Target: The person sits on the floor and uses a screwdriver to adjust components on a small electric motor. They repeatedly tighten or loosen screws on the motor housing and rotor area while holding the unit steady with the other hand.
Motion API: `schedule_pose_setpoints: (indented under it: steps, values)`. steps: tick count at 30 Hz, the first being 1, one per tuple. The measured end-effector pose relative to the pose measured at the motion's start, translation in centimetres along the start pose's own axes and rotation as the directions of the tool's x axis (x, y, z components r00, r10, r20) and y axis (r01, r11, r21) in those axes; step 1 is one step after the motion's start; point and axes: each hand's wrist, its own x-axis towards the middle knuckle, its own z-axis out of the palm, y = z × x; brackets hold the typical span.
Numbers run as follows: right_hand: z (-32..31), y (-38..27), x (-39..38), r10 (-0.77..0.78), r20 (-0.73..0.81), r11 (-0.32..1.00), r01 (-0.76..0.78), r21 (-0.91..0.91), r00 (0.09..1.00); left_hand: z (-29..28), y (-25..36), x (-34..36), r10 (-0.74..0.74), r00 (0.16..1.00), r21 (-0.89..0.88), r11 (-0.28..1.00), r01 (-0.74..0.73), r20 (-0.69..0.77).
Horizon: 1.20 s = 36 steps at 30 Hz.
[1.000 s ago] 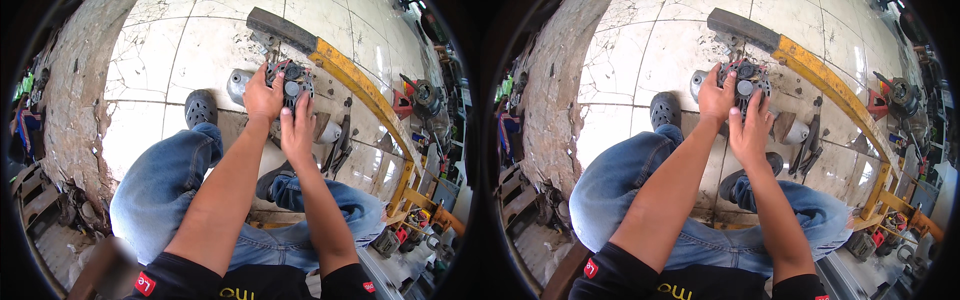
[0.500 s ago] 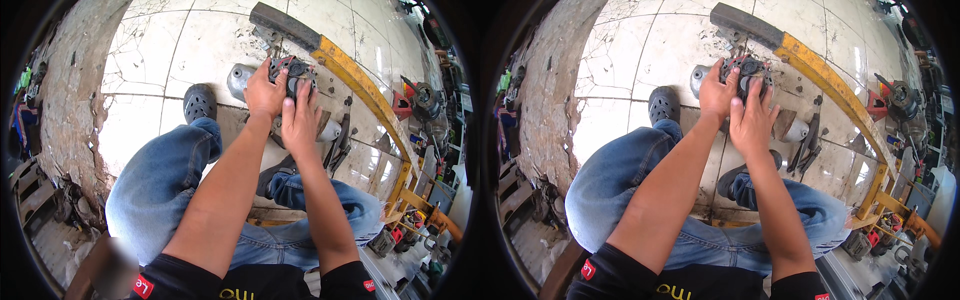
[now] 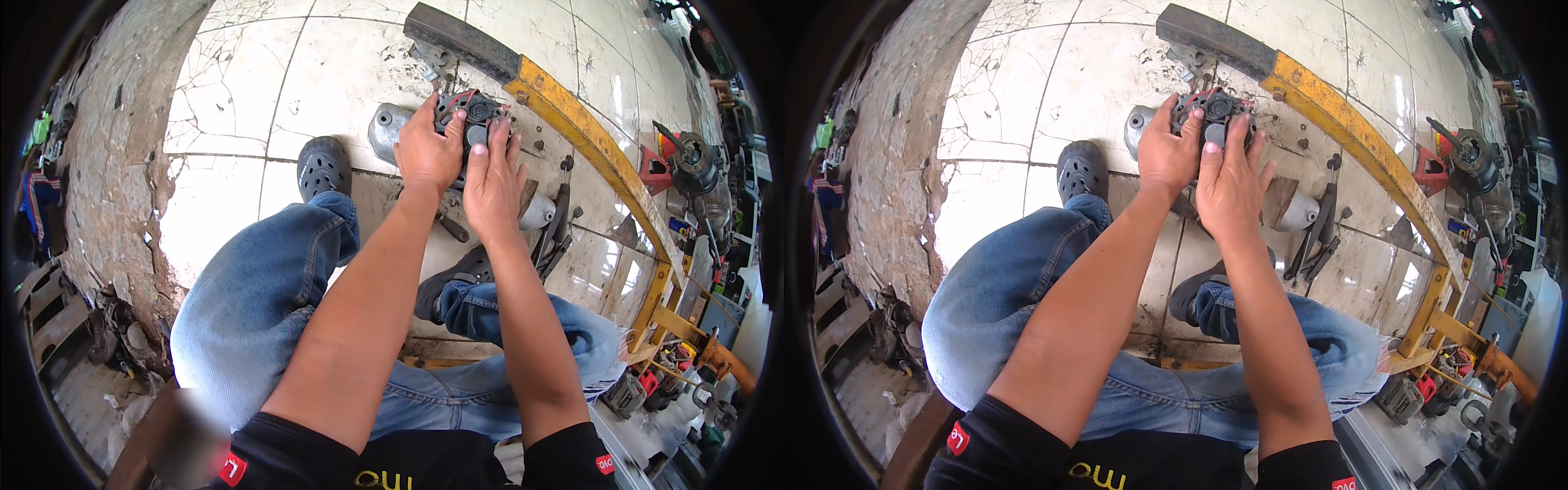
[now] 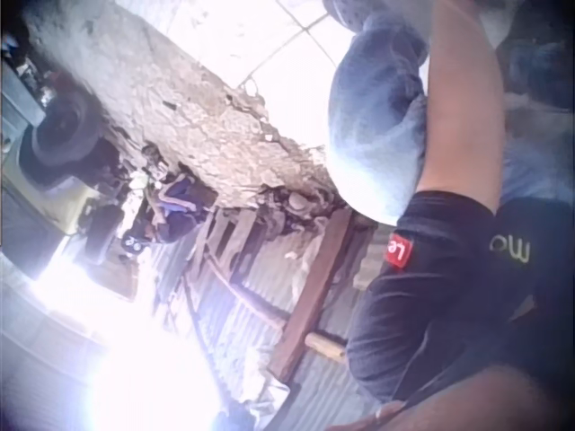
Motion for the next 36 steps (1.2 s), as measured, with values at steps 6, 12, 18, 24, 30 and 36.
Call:
schedule_pose_setpoints:
  steps: [6, 12, 18, 24, 30, 36]
  values:
    - [0.1, 0.9, -0.6, -0.009, 0.01, 0.998, 0.01, -0.064, 1.0, 0.1, 0.4, 0.3, -0.002, 0.999, -0.001, 1.0, 0.002, 0.034]
    - [0.8, 2.4, -4.0, -0.125, 0.058, 0.969, 0.134, -0.209, 0.991, 0.1, 0.2, 0.5, 0.019, 1.0, 0.011, 1.0, -0.019, 0.005]
    - [0.5, 2.2, -3.1, -0.101, 0.02, 0.985, 0.103, -0.142, 0.995, 0.2, 0.0, 0.1, 0.05, 0.999, 0.02, 0.999, -0.05, -0.022]
    - [-0.2, 2.8, -3.1, -0.142, 0.023, 0.979, 0.143, -0.147, 0.99, 0.1, 0.2, 0.3, 0.055, 0.998, 0.028, 0.998, -0.054, -0.039]
    - [-0.1, 3.8, -4.9, -0.174, 0.005, 0.984, 0.174, -0.038, 0.985, -0.4, 0.6, 0.4, 0.036, 0.999, 0.036, 0.999, -0.036, -0.004]
    - [-1.6, 2.7, -2.8, -0.229, -0.131, 0.96, 0.246, 0.132, 0.965, 0.2, 0.3, 0.2, 0.05, 0.997, 0.019, 0.999, -0.049, -0.053]
